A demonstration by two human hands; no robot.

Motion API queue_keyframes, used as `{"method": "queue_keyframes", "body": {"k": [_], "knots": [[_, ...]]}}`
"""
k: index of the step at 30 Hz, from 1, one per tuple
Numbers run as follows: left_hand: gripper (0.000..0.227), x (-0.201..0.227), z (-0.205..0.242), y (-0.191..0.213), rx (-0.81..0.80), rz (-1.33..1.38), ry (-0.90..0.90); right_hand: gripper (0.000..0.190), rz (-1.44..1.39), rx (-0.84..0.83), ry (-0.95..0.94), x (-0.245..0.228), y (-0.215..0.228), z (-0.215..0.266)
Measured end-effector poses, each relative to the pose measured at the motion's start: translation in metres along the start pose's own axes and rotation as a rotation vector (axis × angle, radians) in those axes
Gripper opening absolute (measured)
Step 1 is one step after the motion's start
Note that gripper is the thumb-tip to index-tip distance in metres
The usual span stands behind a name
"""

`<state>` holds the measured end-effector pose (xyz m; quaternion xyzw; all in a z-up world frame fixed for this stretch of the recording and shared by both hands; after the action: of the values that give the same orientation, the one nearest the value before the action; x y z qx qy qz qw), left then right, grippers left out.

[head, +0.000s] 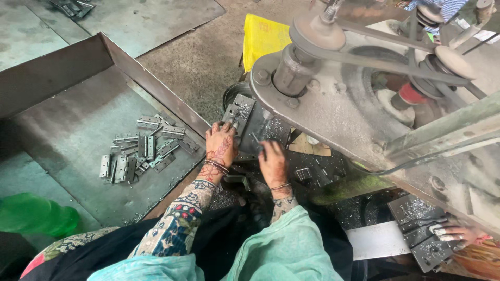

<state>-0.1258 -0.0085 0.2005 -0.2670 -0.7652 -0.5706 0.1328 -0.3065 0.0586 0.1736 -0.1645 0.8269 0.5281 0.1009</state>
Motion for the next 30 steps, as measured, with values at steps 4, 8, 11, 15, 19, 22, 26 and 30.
{"method": "queue_keyframes", "body": {"k": [4, 8, 11, 15, 19, 22, 26, 30], "knots": [[0.053, 0.006, 0.014, -0.015, -0.074, -0.016, -0.026, 0.045, 0.081, -0.064, 0.328, -0.065, -0.002, 0.000], [0.045, 0.014, 0.022, -0.055, -0.099, -0.129, -0.132, 0.048, -0.009, -0.011, 0.213, -0.075, 0.018, 0.031], [0.041, 0.020, 0.019, -0.079, -0.116, -0.199, -0.146, 0.047, -0.018, -0.141, 0.086, -0.070, 0.020, 0.066], [0.036, 0.028, -0.002, -0.096, -0.224, -0.244, -0.115, 0.058, -0.019, -0.428, -0.089, -0.062, -0.003, 0.113], [0.035, 0.035, -0.024, -0.090, -0.258, -0.197, -0.057, 0.078, -0.035, -0.530, -0.219, -0.048, -0.024, 0.134], [0.035, 0.038, -0.024, -0.091, -0.286, -0.220, -0.055, 0.076, -0.066, -0.467, -0.237, -0.035, -0.034, 0.149], [0.042, 0.035, -0.023, -0.087, -0.169, -0.235, -0.101, 0.082, -0.098, -0.475, -0.345, -0.029, -0.066, 0.194], [0.041, 0.025, -0.017, -0.092, -0.188, -0.221, -0.158, 0.082, -0.109, -0.312, -0.179, -0.035, -0.065, 0.196]]}}
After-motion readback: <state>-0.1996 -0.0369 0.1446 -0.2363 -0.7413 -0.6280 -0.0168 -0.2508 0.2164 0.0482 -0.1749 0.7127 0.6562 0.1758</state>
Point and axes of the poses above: each hand's wrist, its own z-axis away from the middle knuckle, its own y-axis out of the back of the hand, x = y × z, the point moved 8 cm from there along -z, towards the middle knuckle, and after that the axes turned 11 degrees about y, right-handed, at the moved point
